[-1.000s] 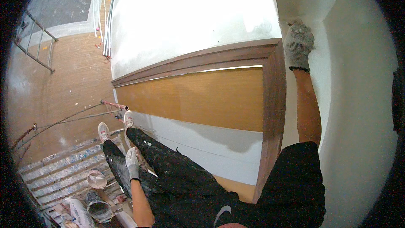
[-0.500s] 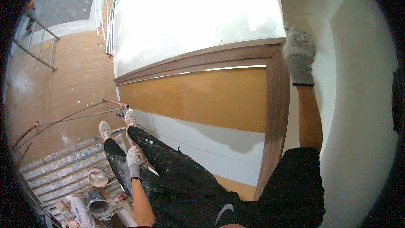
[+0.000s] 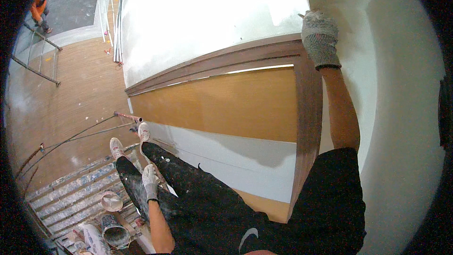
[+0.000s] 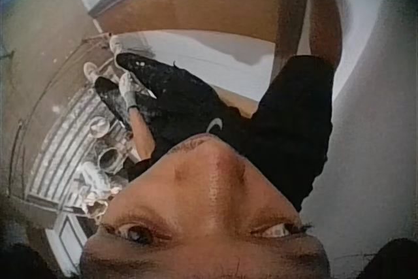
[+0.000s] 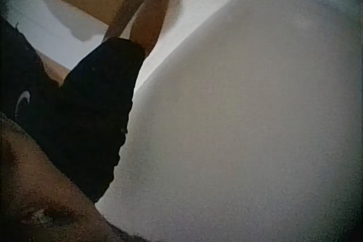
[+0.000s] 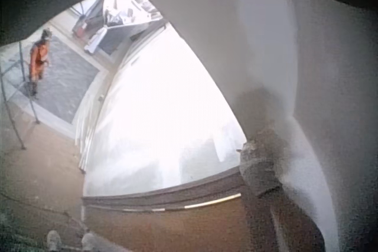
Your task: The person applies joint compound to the upper edge of a door frame using a putty knife. They scoop the compound from a small container onto the putty knife and smooth it along the seam between the frame and the wall.
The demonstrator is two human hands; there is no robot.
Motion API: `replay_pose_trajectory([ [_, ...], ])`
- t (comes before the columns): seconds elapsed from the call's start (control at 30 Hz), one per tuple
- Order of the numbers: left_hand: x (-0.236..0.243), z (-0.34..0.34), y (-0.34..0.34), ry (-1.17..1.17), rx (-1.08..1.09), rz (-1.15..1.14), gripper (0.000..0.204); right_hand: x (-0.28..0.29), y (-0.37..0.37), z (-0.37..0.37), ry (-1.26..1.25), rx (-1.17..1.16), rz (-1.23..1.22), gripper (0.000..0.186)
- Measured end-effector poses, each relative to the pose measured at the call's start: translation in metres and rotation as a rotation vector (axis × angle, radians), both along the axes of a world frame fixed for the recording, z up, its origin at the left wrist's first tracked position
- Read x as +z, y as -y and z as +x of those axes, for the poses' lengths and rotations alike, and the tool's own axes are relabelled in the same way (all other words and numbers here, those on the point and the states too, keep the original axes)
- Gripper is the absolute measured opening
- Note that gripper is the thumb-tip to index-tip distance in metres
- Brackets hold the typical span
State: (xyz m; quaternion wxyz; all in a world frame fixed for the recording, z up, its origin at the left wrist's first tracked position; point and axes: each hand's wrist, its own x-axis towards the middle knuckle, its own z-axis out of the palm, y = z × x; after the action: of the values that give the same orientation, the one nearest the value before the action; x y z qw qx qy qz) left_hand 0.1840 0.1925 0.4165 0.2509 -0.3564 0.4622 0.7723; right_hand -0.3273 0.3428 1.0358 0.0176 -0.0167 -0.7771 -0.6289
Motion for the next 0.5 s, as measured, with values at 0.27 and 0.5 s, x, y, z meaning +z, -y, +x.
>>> replay_pose_trajectory([
  [0.27,-0.024,0.012,0.001,-0.021,0.120,0.054,0.029,0.021,-0.011,0.052,0.171,0.549,-0.149,0.029],
  [0.5,-0.016,0.007,0.005,-0.034,0.022,0.019,0.027,0.062,-0.044,0.015,0.400,0.600,-0.366,0.034],
])
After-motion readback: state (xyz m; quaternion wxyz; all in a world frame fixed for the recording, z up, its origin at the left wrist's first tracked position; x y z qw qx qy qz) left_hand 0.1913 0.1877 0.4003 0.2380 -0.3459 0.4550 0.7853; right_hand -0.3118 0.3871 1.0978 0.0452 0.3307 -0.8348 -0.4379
